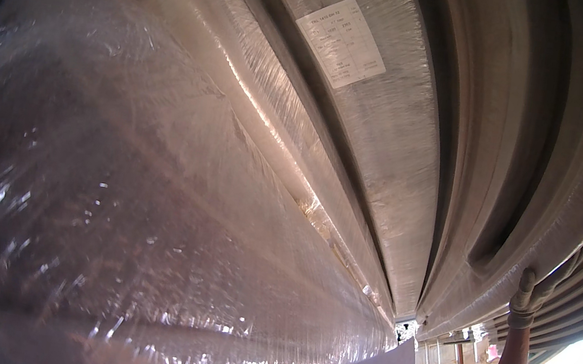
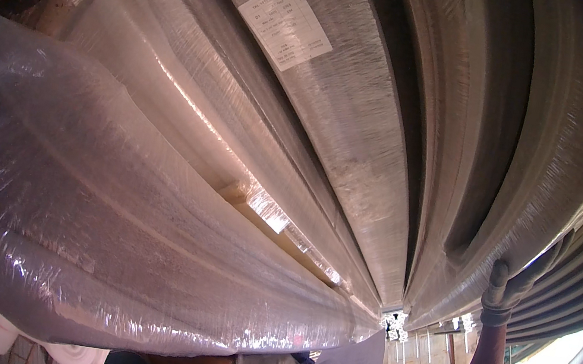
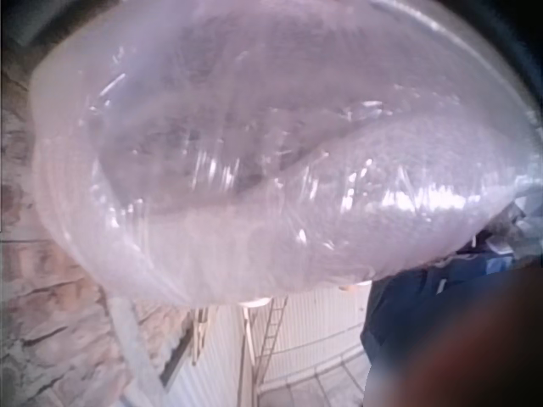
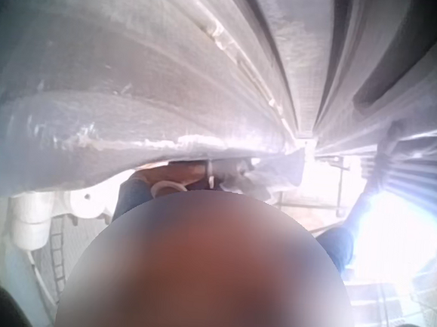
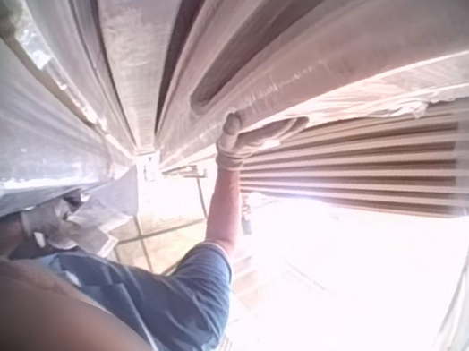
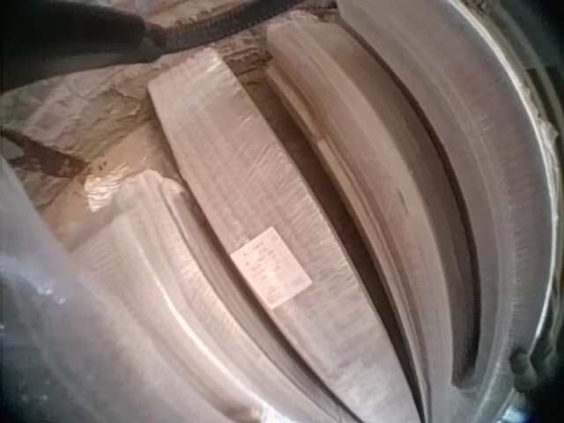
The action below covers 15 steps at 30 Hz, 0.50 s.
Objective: The person retrieves a bundle of wooden planks, then uses a strap and a tensioning tool to secure the bundle. The person repeatedly tightens the strap around the planks and adjusts the bundle to ensure it is held firmly.
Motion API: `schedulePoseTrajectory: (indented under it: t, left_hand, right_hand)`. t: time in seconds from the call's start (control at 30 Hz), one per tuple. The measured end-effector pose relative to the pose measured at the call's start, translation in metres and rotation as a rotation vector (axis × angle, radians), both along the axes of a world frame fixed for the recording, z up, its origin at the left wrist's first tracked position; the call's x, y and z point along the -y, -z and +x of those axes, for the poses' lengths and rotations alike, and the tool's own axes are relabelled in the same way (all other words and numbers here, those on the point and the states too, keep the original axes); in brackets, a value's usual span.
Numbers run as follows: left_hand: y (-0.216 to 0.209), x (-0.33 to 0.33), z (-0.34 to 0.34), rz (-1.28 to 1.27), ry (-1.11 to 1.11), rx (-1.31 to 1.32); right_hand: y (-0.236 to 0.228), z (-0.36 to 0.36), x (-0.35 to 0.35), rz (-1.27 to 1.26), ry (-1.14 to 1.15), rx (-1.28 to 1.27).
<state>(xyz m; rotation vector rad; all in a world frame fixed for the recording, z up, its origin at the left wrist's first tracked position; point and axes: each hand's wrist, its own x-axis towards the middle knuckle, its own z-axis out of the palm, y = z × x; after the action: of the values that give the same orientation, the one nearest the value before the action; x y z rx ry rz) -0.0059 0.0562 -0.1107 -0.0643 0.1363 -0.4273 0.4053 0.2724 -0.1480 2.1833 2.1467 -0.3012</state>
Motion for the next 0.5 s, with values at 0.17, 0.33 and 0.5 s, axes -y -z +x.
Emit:
schedulePoseTrajectory:
  t: [0.17, 0.33, 0.5]
  left_hand:
    - [0.0022, -0.0013, -0.0019, 0.016, 0.005, 0.016]
    - [0.001, -0.0031, -0.002, 0.03, 0.009, 0.035]
    - [0.0, -0.0049, -0.0014, 0.057, 0.018, 0.05]
  right_hand:
    - [-0.0002, 0.001, 0.0023, -0.006, 0.013, 0.003]
    - [-0.0001, 0.0006, 0.003, 0.003, -0.027, 0.01]
    - [0.0015, 0.0023, 0.0045, 0.009, -0.037, 0.011]
